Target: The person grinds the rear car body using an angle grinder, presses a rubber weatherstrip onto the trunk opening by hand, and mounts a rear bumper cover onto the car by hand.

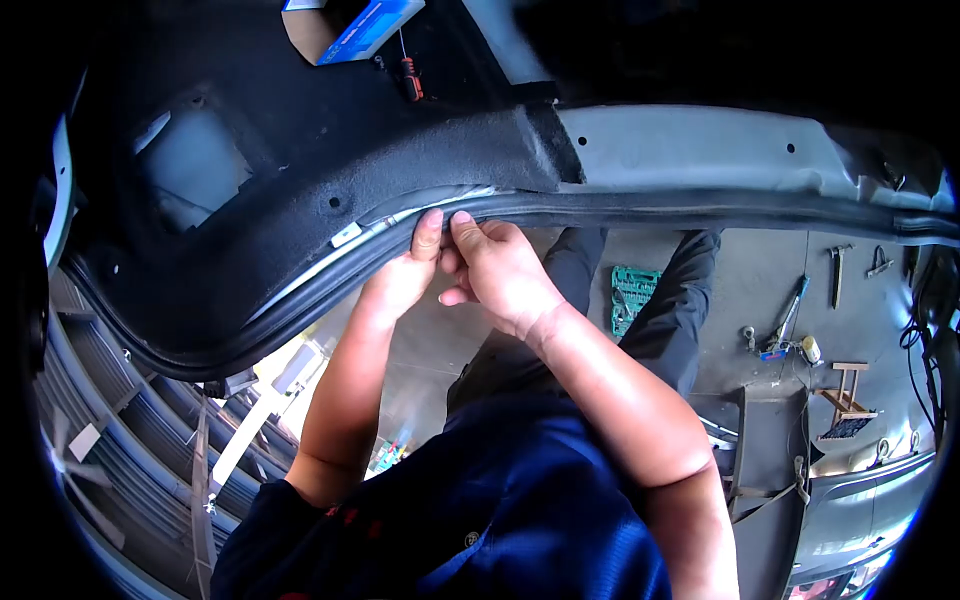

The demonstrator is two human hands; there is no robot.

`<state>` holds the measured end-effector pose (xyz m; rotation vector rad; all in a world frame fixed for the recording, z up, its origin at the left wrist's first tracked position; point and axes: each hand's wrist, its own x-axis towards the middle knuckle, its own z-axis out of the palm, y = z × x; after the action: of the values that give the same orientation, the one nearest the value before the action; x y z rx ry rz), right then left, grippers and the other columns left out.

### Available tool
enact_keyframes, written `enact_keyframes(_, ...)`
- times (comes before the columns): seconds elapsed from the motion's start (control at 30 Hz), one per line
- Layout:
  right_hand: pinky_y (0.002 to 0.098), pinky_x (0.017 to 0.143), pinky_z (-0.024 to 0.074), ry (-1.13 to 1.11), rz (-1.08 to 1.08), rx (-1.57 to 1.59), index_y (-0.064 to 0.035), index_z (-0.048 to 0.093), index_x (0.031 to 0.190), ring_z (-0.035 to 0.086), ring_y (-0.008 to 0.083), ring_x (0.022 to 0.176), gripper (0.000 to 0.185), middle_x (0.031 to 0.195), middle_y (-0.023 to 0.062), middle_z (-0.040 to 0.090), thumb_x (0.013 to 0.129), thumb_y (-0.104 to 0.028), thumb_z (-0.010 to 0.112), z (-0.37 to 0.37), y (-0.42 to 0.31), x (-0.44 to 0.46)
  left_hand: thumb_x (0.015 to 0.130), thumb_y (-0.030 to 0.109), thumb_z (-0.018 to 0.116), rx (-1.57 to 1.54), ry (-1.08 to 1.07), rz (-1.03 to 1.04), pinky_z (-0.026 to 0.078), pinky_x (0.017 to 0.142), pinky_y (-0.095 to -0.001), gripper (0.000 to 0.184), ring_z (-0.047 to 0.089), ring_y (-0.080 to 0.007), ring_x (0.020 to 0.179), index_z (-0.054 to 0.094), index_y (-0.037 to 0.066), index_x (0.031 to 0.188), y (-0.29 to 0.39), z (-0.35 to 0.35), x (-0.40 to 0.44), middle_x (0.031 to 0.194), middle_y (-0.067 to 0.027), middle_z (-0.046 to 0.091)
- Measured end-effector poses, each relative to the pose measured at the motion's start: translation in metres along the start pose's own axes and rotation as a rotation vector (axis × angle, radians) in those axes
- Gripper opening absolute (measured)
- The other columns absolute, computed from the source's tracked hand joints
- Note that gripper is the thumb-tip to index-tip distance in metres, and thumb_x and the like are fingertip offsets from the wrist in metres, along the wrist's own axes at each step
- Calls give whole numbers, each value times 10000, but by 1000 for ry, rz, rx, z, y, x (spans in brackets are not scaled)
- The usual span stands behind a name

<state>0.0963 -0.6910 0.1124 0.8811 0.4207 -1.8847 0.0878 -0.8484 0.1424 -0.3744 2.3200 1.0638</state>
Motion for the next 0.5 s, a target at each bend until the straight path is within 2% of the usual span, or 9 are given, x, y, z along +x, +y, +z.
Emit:
enact_keyframes(0.07, 292, 564, 538, 42, 2, 41, -42, 593, 932, 478, 96, 594, 379, 773, 15, 547, 1088, -358, 454, 5, 0, 5, 1022, 432, 578, 176, -84, -105, 526, 639, -349, 447, 664, -199, 663, 722, 17, 939, 5, -6, 5, 740, -78, 709)
enact_keyframes(0.1, 292, 554, 494, 68, -5, 29, -44, 589, 926, 464, 106, 599, 373, 774, 18, 545, 1094, -340, 436, 9, 0, 6, 1019, 430, 582, 140, -47, -31, 528, 639, -351, 437, 673, -215, 652, 728, 30, 919, 9, -3, 5, 712, -75, 705)
enact_keyframes(0.13, 292, 554, 494, 74, 0, 28, -44, 589, 926, 464, 106, 599, 373, 774, 18, 545, 1094, -340, 436, 7, 2, 7, 1024, 420, 577, 202, -69, -53, 525, 636, -352, 428, 664, -198, 642, 730, 32, 931, 11, -5, 5, 720, -64, 710)
enact_keyframes(0.2, 288, 562, 461, 46, -15, 23, -47, 586, 932, 447, 108, 608, 365, 775, 21, 546, 1099, -324, 417, 5, 3, 8, 1048, 347, 563, 28, -112, -29, 477, 580, -310, 400, 594, -120, 638, 688, 24, 849, 23, -6, 3, 708, -31, 660)
enact_keyframes(0.27, 287, 577, 442, 57, -45, 38, -46, 590, 954, 430, 107, 609, 360, 767, 16, 546, 1102, -318, 406, 7, 4, 7, 1045, 320, 571, 143, 5, 100, 439, 529, -279, 359, 557, -98, 616, 648, 33, 843, 22, -6, -9, 699, -9, 613)
enact_keyframes(0.33, 269, 540, 493, 9, -58, 33, -41, 587, 924, 485, 110, 596, 372, 758, 7, 559, 1094, -330, 425, 2, 7, 9, 1045, 267, 562, -291, 32, -318, 376, 484, -232, 273, 482, -68, 582, 583, 61, 868, 22, -14, -29, 697, 18, 530)
enact_keyframes(0.37, 269, 540, 493, 7, -57, 30, -41, 587, 924, 485, 110, 596, 372, 758, 7, 559, 1094, -330, 425, 1, 7, 9, 1055, 207, 509, -512, 109, -428, 318, 465, -198, 195, 416, -47, 569, 528, 84, 904, 42, -13, -42, 744, 20, 480)
enact_keyframes(0.4, 266, 541, 492, 10, -53, 43, -45, 591, 933, 481, 107, 594, 369, 758, 1, 564, 1094, -334, 426, 0, 7, 10, 1075, 205, 429, -546, 94, -370, 333, 471, -212, 212, 441, -64, 585, 528, 72, 942, 41, -12, -53, 808, -15, 518)
enact_keyframes(0.5, 266, 551, 498, 28, -30, 49, -53, 599, 947, 476, 102, 597, 364, 759, -6, 569, 1094, -337, 426, 3, 5, 7, 1076, 192, 331, -757, 131, -402, 379, 535, -247, 236, 464, -88, 634, 511, 76, 976, 43, -5, -51, 847, -32, 534)
